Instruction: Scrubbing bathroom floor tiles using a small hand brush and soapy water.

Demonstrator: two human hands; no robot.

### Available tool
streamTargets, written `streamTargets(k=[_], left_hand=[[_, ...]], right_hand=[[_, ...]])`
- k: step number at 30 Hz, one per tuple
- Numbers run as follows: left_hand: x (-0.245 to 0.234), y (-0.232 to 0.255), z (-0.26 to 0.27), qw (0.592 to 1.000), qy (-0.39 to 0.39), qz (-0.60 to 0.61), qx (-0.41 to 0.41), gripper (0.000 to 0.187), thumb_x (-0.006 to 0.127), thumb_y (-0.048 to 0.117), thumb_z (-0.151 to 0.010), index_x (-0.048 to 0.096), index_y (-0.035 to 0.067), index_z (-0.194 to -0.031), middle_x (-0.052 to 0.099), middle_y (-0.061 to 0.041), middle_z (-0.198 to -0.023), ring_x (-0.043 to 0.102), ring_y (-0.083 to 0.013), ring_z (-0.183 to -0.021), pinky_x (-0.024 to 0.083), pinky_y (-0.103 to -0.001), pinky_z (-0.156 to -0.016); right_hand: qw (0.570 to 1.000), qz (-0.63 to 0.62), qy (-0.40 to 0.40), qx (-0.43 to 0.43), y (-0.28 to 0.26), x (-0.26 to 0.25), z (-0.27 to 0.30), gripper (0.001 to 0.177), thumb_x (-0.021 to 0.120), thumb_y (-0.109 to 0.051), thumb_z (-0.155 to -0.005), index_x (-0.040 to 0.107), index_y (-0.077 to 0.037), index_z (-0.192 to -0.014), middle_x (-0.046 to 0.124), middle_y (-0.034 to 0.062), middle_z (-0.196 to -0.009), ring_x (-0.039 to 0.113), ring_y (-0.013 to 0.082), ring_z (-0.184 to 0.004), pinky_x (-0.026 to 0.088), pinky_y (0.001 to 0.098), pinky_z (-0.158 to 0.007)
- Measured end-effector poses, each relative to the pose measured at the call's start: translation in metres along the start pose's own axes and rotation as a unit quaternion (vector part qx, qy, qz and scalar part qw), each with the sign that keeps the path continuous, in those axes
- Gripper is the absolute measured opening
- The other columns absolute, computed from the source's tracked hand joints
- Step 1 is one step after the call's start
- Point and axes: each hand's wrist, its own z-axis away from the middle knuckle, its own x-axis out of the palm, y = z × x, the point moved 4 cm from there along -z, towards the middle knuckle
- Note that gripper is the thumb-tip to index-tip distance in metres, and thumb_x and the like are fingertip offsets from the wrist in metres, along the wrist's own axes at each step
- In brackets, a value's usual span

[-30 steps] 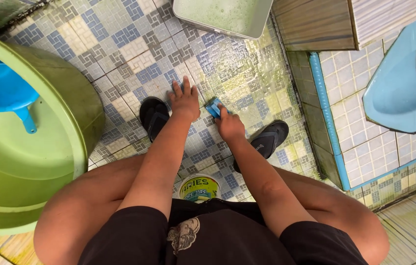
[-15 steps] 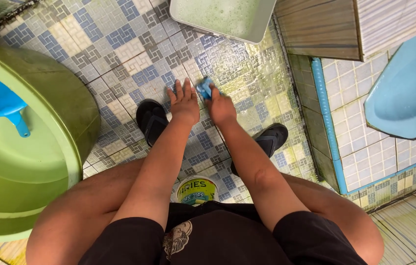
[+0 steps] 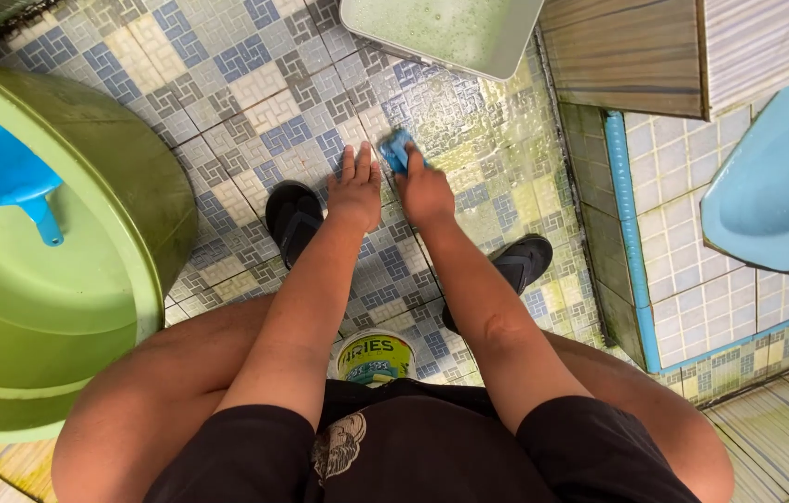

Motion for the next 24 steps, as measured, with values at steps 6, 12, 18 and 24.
streamTargets(k=[6,12,18,24], left_hand=[[0.026,-0.011,-0.029,0.999,-0.038,-0.002,-0.011,0.1,0.07,0.02,-0.104,0.006,0.019,-0.181,-0.032,-0.008,-0.183,-0.026,-0.0426,-0.168,0.026,-0.078,-0.129],[0.029,-0.018,-0.039,0.998,-0.036,-0.048,-0.022,0.097,0.068,0.02,-0.105,0.008,0.027,-0.181,-0.029,-0.004,-0.184,-0.02,-0.039,-0.17,0.026,-0.078,-0.127],[-0.006,0.002,0.001,0.997,-0.027,-0.055,-0.037,0.095,0.068,0.014,-0.109,0.008,0.021,-0.182,-0.028,-0.008,-0.185,-0.02,-0.041,-0.171,0.028,-0.068,-0.13],[-0.027,0.006,0.017,0.996,-0.046,-0.076,-0.02,0.096,0.07,0.011,-0.108,0.009,0.016,-0.182,-0.024,-0.013,-0.185,-0.017,-0.0442,-0.171,0.035,-0.063,-0.129]], right_hand=[[0.999,0.006,-0.038,0.025,0.029,0.037,0.071,0.06,0.048,-0.038,-0.108,0.028,-0.015,-0.159,0.07,0.0244,-0.114,0.066,0.0443,-0.115,0.057,0.0526,-0.096],[0.998,0.02,-0.04,0.043,0.049,0.064,0.087,0.057,0.048,-0.041,-0.107,0.031,-0.019,-0.157,0.072,0.0196,-0.11,0.068,0.039,-0.112,0.059,0.049,-0.093],[0.999,0.037,-0.013,-0.015,0.042,0.065,0.037,0.06,0.045,-0.04,-0.109,0.024,-0.015,-0.16,0.07,0.0229,-0.111,0.067,0.0423,-0.11,0.057,0.0498,-0.094],[0.999,0.027,-0.007,-0.029,0.0,0.017,-0.022,0.059,0.049,-0.04,-0.108,0.028,-0.013,-0.157,0.071,0.026,-0.113,0.068,0.0459,-0.111,0.056,0.0539,-0.097]])
